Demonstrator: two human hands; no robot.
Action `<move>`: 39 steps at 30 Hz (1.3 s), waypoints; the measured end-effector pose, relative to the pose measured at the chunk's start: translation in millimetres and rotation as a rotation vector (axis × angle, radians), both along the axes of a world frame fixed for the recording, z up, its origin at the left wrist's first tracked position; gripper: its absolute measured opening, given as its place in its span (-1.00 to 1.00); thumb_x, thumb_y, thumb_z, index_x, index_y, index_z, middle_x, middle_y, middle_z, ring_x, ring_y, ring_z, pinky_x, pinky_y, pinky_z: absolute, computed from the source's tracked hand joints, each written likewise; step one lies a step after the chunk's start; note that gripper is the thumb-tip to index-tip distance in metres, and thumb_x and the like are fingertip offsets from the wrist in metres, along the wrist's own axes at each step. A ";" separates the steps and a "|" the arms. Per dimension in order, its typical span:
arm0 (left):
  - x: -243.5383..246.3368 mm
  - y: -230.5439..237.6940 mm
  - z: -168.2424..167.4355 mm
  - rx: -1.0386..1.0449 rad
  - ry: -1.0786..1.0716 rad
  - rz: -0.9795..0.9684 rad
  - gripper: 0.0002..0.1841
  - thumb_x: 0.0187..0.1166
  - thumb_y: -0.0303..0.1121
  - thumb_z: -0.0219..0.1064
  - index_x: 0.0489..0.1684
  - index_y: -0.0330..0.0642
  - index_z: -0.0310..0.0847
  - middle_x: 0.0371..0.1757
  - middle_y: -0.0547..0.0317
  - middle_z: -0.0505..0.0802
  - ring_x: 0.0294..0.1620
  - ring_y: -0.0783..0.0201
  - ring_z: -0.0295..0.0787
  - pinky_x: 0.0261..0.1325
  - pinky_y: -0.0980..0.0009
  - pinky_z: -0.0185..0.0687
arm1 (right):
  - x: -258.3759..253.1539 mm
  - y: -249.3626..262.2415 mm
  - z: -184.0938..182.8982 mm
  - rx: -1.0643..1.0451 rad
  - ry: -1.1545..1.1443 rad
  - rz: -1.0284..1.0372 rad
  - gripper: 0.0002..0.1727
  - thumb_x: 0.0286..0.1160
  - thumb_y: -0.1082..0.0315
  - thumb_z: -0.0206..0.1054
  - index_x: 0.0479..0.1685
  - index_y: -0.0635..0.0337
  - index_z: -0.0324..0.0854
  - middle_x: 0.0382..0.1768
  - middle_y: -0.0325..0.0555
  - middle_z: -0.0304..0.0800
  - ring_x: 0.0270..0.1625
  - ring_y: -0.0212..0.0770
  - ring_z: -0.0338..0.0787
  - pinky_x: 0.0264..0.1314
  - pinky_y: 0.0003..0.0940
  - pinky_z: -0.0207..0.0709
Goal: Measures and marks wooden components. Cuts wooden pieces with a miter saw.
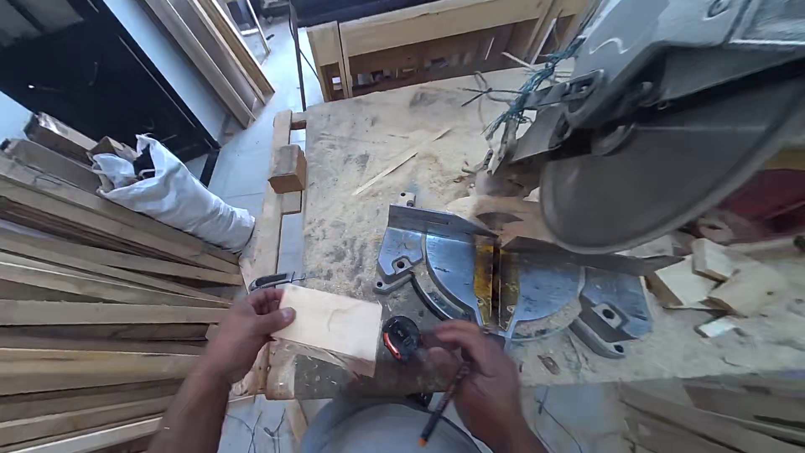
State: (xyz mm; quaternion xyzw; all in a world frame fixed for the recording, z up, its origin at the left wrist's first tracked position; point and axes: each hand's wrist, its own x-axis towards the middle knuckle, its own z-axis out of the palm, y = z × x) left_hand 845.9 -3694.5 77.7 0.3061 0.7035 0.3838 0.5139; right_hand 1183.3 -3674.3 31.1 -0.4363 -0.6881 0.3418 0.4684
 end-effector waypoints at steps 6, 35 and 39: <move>-8.6 -44.2 -16.1 0.021 0.544 0.160 -0.54 0.54 0.02 0.41 0.10 -0.23 0.72 0.00 -0.04 0.81 -0.03 0.04 0.77 0.05 -0.04 0.70 | -58.6 46.8 23.4 -0.244 -0.443 0.203 -0.49 0.60 -0.19 0.30 0.18 0.02 0.79 0.09 -0.10 0.87 0.12 -0.12 0.84 0.22 -0.04 0.71; 22.7 -164.0 -120.0 0.764 -1.183 0.191 -0.45 0.51 0.29 0.29 0.31 0.20 0.79 0.18 0.28 0.93 0.22 0.36 0.88 0.34 0.26 0.78 | -154.9 -11.3 15.9 -0.689 -0.371 0.540 -0.25 0.33 -0.20 0.49 0.24 0.29 0.52 -0.06 -0.06 0.78 -0.04 -0.23 0.82 0.06 -0.21 0.75; 12.0 -195.3 -71.8 1.039 -1.246 0.128 -0.54 0.71 0.13 0.14 0.38 0.17 0.73 0.28 0.42 0.89 0.33 0.54 0.77 0.44 0.49 0.63 | -148.6 -77.6 47.5 -0.466 -0.125 0.472 -0.20 0.34 -0.28 0.48 0.15 0.36 0.52 -0.28 -0.18 0.75 -0.31 -0.39 0.76 -0.29 -0.39 0.71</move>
